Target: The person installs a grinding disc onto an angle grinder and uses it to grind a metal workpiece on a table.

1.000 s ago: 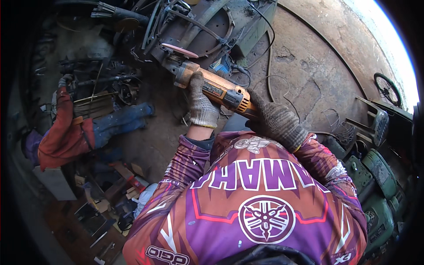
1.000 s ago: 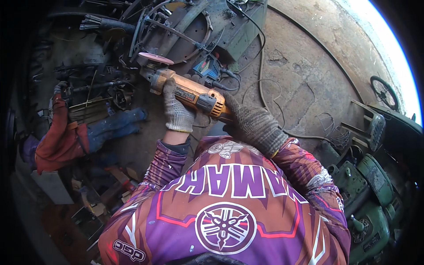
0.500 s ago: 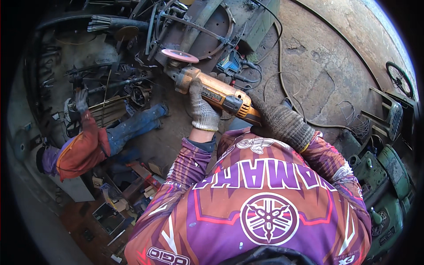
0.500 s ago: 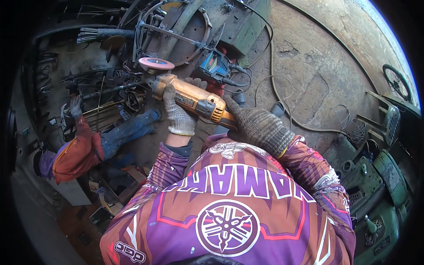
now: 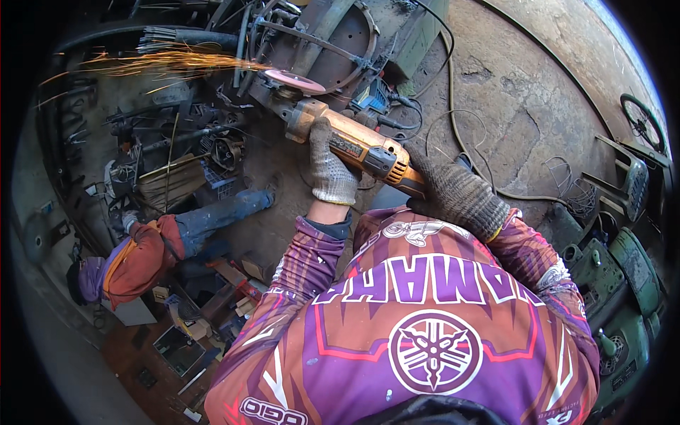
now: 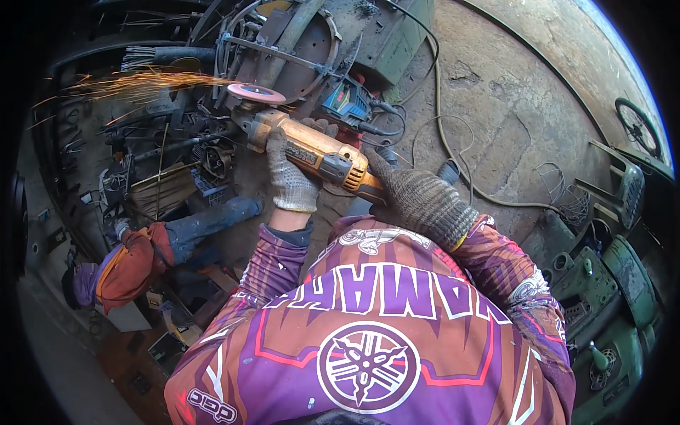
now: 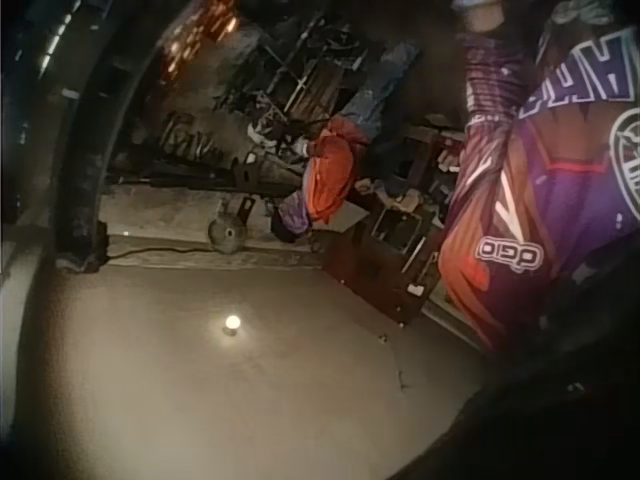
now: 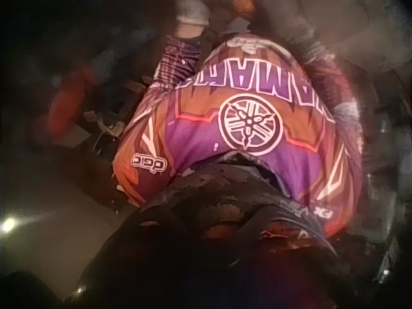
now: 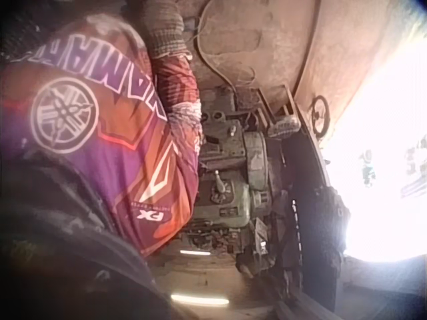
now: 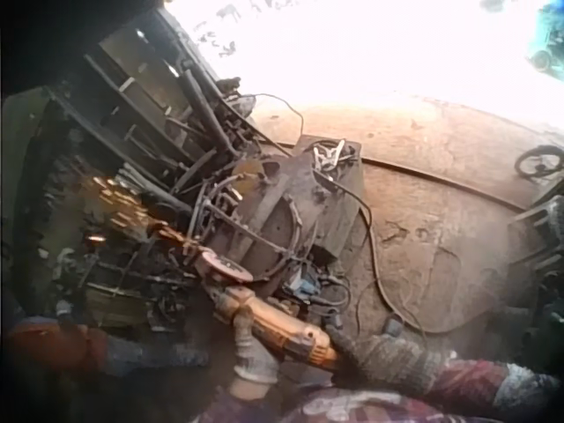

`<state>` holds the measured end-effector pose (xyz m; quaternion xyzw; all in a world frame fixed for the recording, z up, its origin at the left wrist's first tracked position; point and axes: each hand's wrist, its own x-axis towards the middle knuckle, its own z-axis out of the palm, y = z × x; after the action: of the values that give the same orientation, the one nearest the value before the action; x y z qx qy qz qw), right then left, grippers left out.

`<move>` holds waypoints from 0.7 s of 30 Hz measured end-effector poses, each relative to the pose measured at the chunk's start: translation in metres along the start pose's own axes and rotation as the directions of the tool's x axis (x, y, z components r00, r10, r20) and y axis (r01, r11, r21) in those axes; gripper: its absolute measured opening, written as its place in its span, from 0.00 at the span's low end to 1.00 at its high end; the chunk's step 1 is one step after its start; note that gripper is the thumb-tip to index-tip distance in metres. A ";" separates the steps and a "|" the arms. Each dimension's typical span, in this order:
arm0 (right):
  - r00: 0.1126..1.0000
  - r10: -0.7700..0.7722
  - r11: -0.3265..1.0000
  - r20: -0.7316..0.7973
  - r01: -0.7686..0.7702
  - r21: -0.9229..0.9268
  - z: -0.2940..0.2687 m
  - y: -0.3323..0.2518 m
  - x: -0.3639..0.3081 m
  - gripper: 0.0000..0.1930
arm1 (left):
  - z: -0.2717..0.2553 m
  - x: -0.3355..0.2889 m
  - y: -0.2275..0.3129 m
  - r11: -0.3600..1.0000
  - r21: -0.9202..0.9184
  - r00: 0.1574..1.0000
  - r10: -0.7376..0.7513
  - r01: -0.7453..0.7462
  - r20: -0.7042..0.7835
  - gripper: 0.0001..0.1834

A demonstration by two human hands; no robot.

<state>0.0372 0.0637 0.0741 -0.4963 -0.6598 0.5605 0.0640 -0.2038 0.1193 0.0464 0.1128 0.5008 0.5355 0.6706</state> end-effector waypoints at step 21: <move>1.000 0.030 0.996 0.001 -0.030 -0.084 -0.021 -0.017 -0.008 0.43 | 0.019 -0.010 0.003 0.999 -0.028 0.999 0.019 -0.018 0.034 0.39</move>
<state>0.0450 0.0744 0.0994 -0.5077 -0.6753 0.5340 0.0339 -0.1898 0.1200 0.0632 0.1173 0.4806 0.5467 0.6755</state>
